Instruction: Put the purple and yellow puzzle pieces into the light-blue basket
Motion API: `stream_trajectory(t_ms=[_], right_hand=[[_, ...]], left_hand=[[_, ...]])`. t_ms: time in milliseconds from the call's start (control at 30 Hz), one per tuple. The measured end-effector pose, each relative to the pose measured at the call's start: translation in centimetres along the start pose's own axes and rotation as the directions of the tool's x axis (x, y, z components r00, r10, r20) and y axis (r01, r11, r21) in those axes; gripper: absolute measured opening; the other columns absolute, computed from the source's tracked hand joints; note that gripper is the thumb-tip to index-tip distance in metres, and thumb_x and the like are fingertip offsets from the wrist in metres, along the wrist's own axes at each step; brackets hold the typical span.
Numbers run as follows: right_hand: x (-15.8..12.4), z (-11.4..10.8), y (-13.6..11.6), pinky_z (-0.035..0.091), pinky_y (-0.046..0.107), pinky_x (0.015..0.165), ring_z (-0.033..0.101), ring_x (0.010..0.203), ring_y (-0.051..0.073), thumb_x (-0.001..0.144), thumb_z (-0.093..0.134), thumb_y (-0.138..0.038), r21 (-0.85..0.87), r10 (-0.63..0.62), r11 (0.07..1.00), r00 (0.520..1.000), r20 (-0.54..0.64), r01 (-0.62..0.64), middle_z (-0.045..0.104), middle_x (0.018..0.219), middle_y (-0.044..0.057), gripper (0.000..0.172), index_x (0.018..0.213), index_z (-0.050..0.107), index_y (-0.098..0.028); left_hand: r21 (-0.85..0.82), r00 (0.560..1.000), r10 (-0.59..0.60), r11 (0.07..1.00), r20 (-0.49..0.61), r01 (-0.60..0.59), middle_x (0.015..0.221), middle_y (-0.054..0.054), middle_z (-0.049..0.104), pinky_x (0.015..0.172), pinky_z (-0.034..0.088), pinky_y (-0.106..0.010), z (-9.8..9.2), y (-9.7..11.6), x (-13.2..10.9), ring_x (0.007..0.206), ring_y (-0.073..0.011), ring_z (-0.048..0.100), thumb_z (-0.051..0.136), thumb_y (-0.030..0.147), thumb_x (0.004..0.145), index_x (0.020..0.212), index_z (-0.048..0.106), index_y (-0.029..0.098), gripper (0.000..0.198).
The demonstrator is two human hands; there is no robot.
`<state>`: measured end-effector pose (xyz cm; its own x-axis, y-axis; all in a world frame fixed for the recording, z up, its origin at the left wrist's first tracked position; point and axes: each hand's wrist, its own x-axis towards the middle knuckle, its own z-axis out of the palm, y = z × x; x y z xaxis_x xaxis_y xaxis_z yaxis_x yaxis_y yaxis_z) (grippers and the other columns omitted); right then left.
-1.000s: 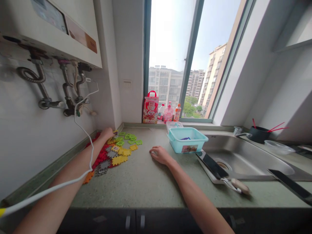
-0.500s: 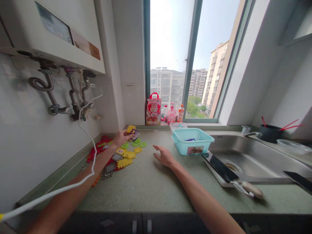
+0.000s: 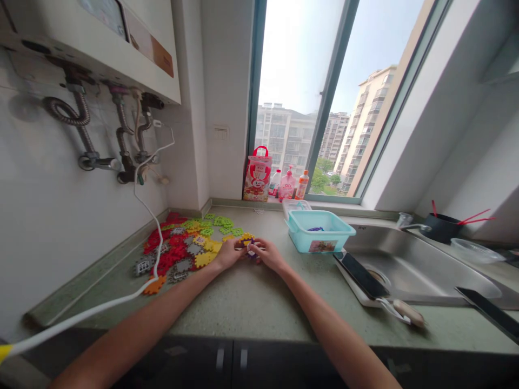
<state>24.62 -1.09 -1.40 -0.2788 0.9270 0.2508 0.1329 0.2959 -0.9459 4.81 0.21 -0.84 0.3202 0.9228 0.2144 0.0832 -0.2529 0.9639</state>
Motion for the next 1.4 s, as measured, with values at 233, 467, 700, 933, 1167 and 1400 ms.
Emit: stream_trajectory(t_ms=[233, 467, 700, 933, 1167, 1400], right_hand=[[0.2, 0.2, 0.7, 0.053, 0.023, 0.046, 0.061, 0.055, 0.013, 0.076, 0.075, -0.068, -0.015, 0.021, 1.0, 0.998, -0.067, -0.022, 0.071, 0.077, 0.0, 0.053, 0.096, 0.07, -0.02], [0.5, 0.1, 0.8, 0.053, 0.024, 0.046, 0.062, 0.055, 0.015, 0.073, 0.078, -0.067, 0.023, 0.046, 0.999, 0.992, -0.12, -0.043, 0.072, 0.073, 0.001, 0.053, 0.093, 0.071, -0.019], [0.7, -0.1, 1.1, 0.057, 0.025, 0.052, 0.068, 0.064, 0.016, 0.072, 0.08, -0.061, 0.079, 0.063, 0.995, 0.992, -0.109, -0.054, 0.074, 0.079, 0.002, 0.049, 0.096, 0.071, -0.019], [0.9, -1.2, 0.3, 0.058, 0.028, 0.057, 0.071, 0.073, 0.019, 0.072, 0.081, -0.056, 0.091, -0.007, 0.995, 0.966, -0.26, 0.032, 0.076, 0.09, 0.006, 0.056, 0.114, 0.069, -0.021], [-0.3, -0.6, -1.6, 0.059, 0.039, 0.096, 0.073, 0.103, 0.023, 0.096, 0.065, -0.041, -0.373, -0.414, 0.876, 0.873, -0.26, 0.304, 0.078, 0.111, 0.008, 0.02, 0.1, 0.076, -0.025], [-0.4, -0.5, -1.8, 0.05, 0.048, 0.113, 0.065, 0.129, 0.026, 0.094, 0.073, -0.026, -0.518, -0.508, 0.721, 0.859, 0.055, 0.46, 0.073, 0.132, 0.009, 0.018, 0.109, 0.081, -0.028]], left_hand=[[-0.045, 0.998, -0.057, 0.997, 0.032, 0.059, 0.106, -0.009, 0.08, 0.072, 0.064, -0.031, 0.0, 0.7, -0.6, 0.088, -0.0258, 0.077, 0.081, 0.046, 0.078, 0.118, 0.076, 0.019, 0.048], [-0.152, 0.993, -0.118, 0.981, 0.026, 0.121, 0.112, -0.009, 0.079, 0.07, 0.064, -0.034, -0.2, 0.3, -0.2, 0.088, -0.0269, 0.079, 0.08, 0.059, 0.079, 0.115, 0.076, 0.022, 0.052], [-0.141, 0.976, -0.128, 0.985, -0.178, 0.103, 0.103, -0.011, 0.08, 0.063, 0.065, -0.032, -0.6, 0.7, 0.0, 0.089, -0.0303, 0.079, 0.091, 0.049, 0.071, 0.105, 0.074, 0.016, 0.051], [-0.183, 0.952, -0.158, 0.977, -0.263, 0.112, 0.097, -0.011, 0.079, 0.071, 0.066, -0.035, -0.9, 0.4, 0.4, 0.087, -0.0282, 0.079, 0.092, 0.045, 0.071, 0.103, 0.074, 0.015, 0.047], [-0.147, 0.984, -0.141, 0.981, -0.113, 0.124, 0.092, -0.009, 0.079, 0.067, 0.063, -0.032, -0.7, 0.2, 0.1, 0.078, -0.0252, 0.077, 0.094, 0.053, 0.065, 0.096, 0.073, 0.015, 0.054], [-0.212, 0.978, -0.173, 0.966, -0.116, 0.146, 0.096, -0.011, 0.08, 0.074, 0.063, -0.034, -1.1, 0.2, 0.3, 0.086, -0.0264, 0.078, 0.091, 0.06, 0.069, 0.105, 0.072, 0.017, 0.059]])
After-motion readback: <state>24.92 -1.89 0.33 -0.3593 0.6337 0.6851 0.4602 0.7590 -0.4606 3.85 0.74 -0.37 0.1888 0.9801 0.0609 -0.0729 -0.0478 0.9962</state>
